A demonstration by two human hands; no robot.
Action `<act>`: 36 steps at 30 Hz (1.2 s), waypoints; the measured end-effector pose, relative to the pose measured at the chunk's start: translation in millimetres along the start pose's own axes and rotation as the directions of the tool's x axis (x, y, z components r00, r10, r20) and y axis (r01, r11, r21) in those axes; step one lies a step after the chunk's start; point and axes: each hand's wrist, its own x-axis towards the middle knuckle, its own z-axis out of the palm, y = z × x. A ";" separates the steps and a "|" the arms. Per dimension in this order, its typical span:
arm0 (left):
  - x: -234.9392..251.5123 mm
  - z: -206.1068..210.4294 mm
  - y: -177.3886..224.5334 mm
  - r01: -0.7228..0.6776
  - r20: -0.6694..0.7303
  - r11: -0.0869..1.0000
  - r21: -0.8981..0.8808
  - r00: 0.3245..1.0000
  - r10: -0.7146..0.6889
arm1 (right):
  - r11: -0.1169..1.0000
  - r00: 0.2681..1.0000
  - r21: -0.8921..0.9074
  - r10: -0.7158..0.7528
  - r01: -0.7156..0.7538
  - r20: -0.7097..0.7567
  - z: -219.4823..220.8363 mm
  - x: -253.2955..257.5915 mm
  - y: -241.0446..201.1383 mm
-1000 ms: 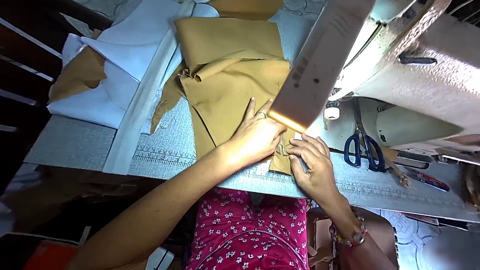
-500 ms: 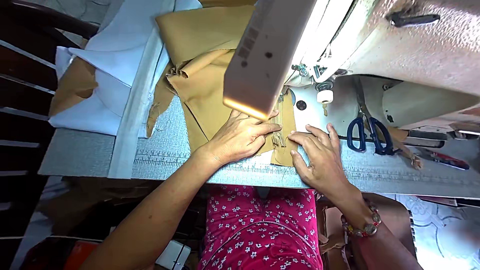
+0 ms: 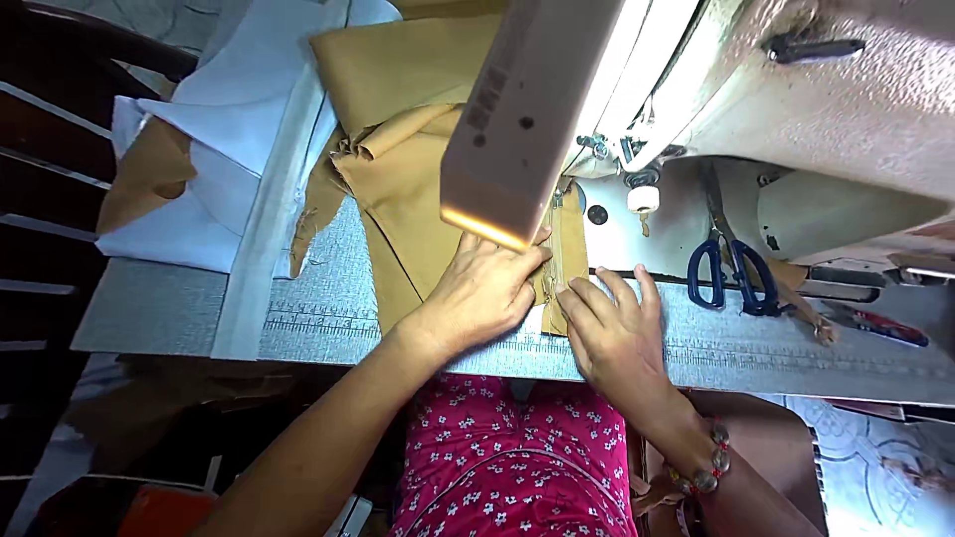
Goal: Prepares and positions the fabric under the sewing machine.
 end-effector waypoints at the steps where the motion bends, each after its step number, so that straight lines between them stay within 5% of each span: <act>1: -0.5 2.0 2.8 0.009 -0.025 1.000 0.008 1.000 -0.009 | 1.000 1.000 0.001 0.007 -0.007 0.006 -0.5 -0.2 -0.2; 36: 82.3 -9.4 -77.6 -0.065 0.025 0.998 -0.015 0.998 0.065 | 0.991 0.990 0.085 0.090 -0.100 0.109 12.0 62.2 35.0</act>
